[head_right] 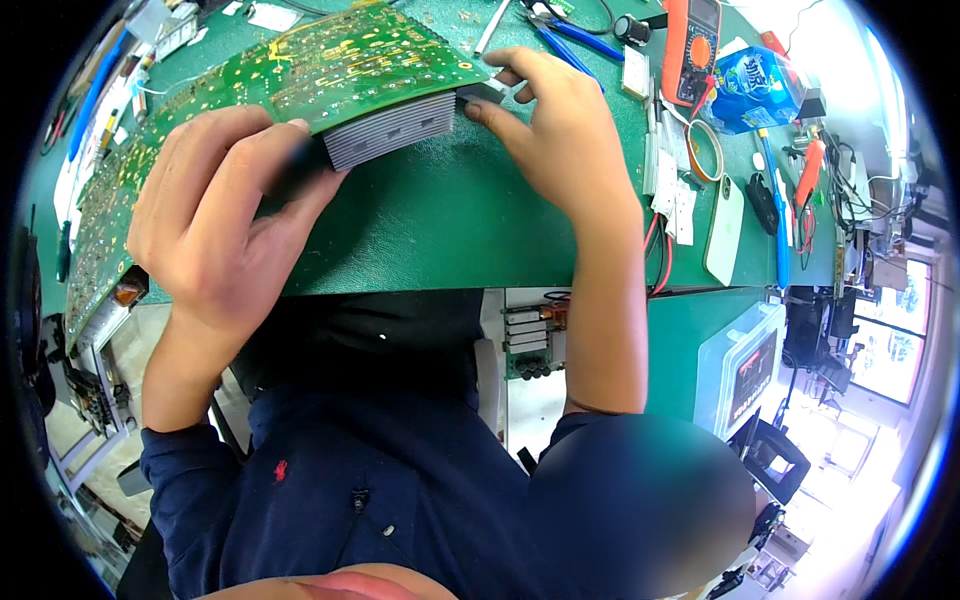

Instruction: The person solders components onto a green circuit board with a soldering iron and wire, flips the board over, and assembles parts of a metal heatsink back onto the device.

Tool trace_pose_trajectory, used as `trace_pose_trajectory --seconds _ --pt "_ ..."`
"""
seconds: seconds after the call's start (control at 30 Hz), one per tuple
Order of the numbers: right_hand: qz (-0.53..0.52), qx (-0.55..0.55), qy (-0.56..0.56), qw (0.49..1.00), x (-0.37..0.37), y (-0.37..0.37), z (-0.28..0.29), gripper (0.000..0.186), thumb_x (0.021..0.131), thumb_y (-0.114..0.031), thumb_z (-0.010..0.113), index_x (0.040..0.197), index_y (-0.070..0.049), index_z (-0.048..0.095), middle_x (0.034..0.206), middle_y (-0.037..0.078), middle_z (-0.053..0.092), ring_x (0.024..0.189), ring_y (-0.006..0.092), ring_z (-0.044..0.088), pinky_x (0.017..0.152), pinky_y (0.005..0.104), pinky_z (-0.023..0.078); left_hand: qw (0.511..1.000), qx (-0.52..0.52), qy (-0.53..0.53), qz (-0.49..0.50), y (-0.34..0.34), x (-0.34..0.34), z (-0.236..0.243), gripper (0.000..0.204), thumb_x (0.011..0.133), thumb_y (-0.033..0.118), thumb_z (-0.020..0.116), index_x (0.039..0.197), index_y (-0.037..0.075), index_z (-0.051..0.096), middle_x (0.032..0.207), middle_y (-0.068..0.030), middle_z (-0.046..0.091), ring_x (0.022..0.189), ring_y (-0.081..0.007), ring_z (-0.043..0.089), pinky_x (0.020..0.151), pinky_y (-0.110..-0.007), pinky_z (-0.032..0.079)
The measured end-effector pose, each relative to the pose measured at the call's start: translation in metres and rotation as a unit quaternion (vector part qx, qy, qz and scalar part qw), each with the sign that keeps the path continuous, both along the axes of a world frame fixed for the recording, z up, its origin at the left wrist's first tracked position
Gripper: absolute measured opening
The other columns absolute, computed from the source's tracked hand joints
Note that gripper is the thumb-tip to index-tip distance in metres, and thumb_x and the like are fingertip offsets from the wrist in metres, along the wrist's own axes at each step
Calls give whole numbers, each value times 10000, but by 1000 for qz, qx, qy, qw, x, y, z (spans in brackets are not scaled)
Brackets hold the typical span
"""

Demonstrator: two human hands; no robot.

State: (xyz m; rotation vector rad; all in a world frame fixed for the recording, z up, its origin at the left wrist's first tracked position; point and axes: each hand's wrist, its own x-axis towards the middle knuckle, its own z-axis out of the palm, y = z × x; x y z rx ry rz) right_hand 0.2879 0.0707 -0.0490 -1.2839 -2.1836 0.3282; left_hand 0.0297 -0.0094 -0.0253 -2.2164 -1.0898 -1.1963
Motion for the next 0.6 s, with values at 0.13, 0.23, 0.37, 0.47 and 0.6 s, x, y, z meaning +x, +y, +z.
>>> trace_pose_trajectory --seconds 0.13,0.23,0.37,0.47,0.6 --pt "-58 -48 -60 995 7 0 3 347 814 -152 817 1120 -22 718 942 104 718 852 193 657 752 326 520 1000 11 0 13 -2 4 -8 417 496 9 897 874 12 721 852 -115 680 737 -281 671 639 -337 543" --pt "-167 21 -152 974 10 -12 9 349 818 -158 819 1121 -20 716 967 106 728 883 208 670 763 324 529 999 16 5 31 -4 8 -11 416 488 11 890 867 24 720 850 -106 678 741 -275 672 637 -335 539" --pt "-65 -50 190 978 -2 -32 11 379 899 -195 774 1211 -2 679 1111 138 739 954 210 703 818 350 549 998 4 18 66 -10 13 -14 414 482 24 886 861 41 719 855 -91 678 753 -267 676 644 -335 535" --pt "-15 -138 308 941 -17 -41 6 374 978 -149 715 1263 82 646 1100 172 741 997 172 699 873 281 551 996 0 21 81 -11 17 -17 417 486 38 883 869 51 718 874 -75 684 777 -263 680 663 -338 530" --pt "0 -182 373 910 -25 -42 -1 347 995 -88 680 1273 116 639 1059 172 735 972 174 710 890 280 566 995 -11 16 100 -13 21 -26 408 491 44 878 864 71 714 898 -58 688 813 -254 682 691 -338 517"
